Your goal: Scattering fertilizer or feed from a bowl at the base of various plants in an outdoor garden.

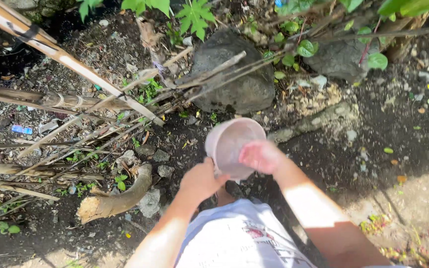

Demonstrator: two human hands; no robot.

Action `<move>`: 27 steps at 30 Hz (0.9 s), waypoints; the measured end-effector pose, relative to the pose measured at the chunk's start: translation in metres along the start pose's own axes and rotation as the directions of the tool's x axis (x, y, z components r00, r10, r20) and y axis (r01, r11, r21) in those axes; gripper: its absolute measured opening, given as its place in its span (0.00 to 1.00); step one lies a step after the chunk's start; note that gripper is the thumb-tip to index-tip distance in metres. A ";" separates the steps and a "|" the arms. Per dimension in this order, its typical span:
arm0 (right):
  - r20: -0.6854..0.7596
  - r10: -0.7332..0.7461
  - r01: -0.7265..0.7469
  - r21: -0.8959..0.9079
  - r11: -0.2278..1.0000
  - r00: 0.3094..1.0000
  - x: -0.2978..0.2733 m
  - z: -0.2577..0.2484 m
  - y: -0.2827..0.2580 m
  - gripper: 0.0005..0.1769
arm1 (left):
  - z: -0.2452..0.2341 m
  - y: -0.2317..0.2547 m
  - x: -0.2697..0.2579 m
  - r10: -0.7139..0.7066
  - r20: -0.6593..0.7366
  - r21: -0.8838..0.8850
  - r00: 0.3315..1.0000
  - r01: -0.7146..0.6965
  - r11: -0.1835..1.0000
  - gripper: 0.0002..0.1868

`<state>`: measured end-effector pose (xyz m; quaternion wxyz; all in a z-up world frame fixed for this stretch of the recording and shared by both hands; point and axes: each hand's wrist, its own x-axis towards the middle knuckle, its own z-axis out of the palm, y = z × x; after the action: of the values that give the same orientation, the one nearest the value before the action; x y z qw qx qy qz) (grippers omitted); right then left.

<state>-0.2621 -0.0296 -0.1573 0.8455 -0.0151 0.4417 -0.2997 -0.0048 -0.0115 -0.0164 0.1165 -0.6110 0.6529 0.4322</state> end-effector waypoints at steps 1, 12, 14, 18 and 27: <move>-0.011 0.007 -0.006 0.018 1.000 1.000 -0.001 -0.003 -0.010 0.13 | -0.003 -0.007 -0.003 0.000 0.021 0.005 1.000 0.000 1.000 0.37; -0.290 -0.414 0.151 -0.633 0.759 0.863 0.031 -0.040 -0.082 0.16 | 0.005 -0.102 -0.009 -0.214 -0.242 -0.220 0.946 0.161 0.962 0.38; -0.278 -0.453 0.173 -0.661 0.730 0.847 0.035 -0.042 -0.092 0.16 | 0.004 -0.105 -0.015 -0.239 -0.239 -0.226 0.941 0.185 0.956 0.38; -0.250 -0.576 0.225 -0.746 0.627 0.778 0.022 -0.027 -0.107 0.15 | 0.007 -0.109 -0.021 -0.266 -0.217 -0.225 0.939 0.217 0.950 0.39; 0.202 -0.772 0.277 -0.960 -0.035 0.602 -0.049 0.086 -0.063 0.12 | 0.006 -0.072 -0.020 -0.205 -0.093 -0.180 0.974 0.186 0.966 0.37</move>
<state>-0.2493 -0.0764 -0.0505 0.3420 -0.6311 0.6414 -0.2708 0.0620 0.0160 -0.0368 0.0697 -0.7033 0.5554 0.4382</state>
